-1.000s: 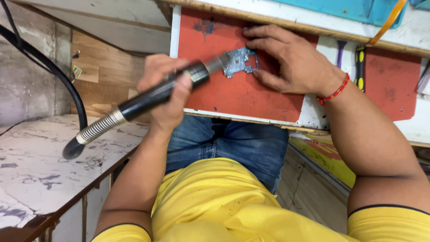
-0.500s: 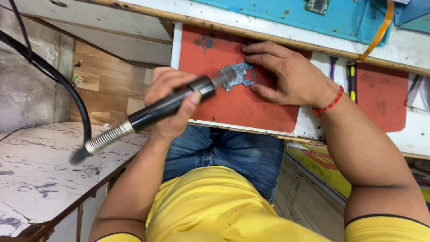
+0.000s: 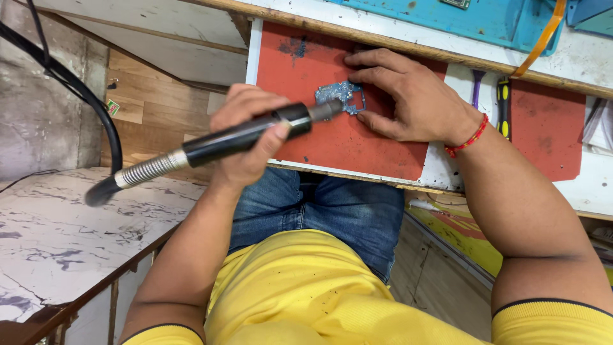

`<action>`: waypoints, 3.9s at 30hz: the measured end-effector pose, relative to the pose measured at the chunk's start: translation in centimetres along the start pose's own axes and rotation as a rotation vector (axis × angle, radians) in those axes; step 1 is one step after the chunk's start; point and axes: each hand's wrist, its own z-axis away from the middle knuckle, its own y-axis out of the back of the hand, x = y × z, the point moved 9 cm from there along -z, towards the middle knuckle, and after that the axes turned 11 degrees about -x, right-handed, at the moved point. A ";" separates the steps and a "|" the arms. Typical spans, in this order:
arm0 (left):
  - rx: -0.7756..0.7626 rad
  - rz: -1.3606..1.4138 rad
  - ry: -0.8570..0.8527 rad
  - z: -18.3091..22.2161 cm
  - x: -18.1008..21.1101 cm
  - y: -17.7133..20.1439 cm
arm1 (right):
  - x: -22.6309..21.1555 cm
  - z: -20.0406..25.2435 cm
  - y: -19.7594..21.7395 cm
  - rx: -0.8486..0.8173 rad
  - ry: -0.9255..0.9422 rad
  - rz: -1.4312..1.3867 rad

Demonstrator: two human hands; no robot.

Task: The person uses a hot air gun to heat a small circuit board placed on a red mat. They then use a purple plastic tool to scrape and clean the board's surface. The person repeats the heating and scraping process multiple times.

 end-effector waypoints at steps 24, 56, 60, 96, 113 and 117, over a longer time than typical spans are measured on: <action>0.197 0.032 0.093 1.4 -0.6 1.7 | -0.1 -0.2 0.5 -0.101 -0.046 -0.032; 0.108 -0.036 0.058 0.7 -0.3 0.9 | -0.4 0.0 0.4 -0.007 -0.023 0.029; 0.243 -0.081 0.146 1.4 -0.9 2.0 | -0.3 -0.2 0.3 -0.016 -0.007 0.034; -0.050 0.018 -0.109 0.7 1.0 0.4 | -3.0 4.4 -2.7 0.401 -0.507 0.111; 0.034 -0.062 0.025 0.7 0.6 0.8 | -3.3 3.9 -2.6 0.347 -0.559 0.148; -0.041 -0.030 -0.082 0.3 1.4 0.4 | -2.9 3.9 -2.7 0.376 -0.576 0.139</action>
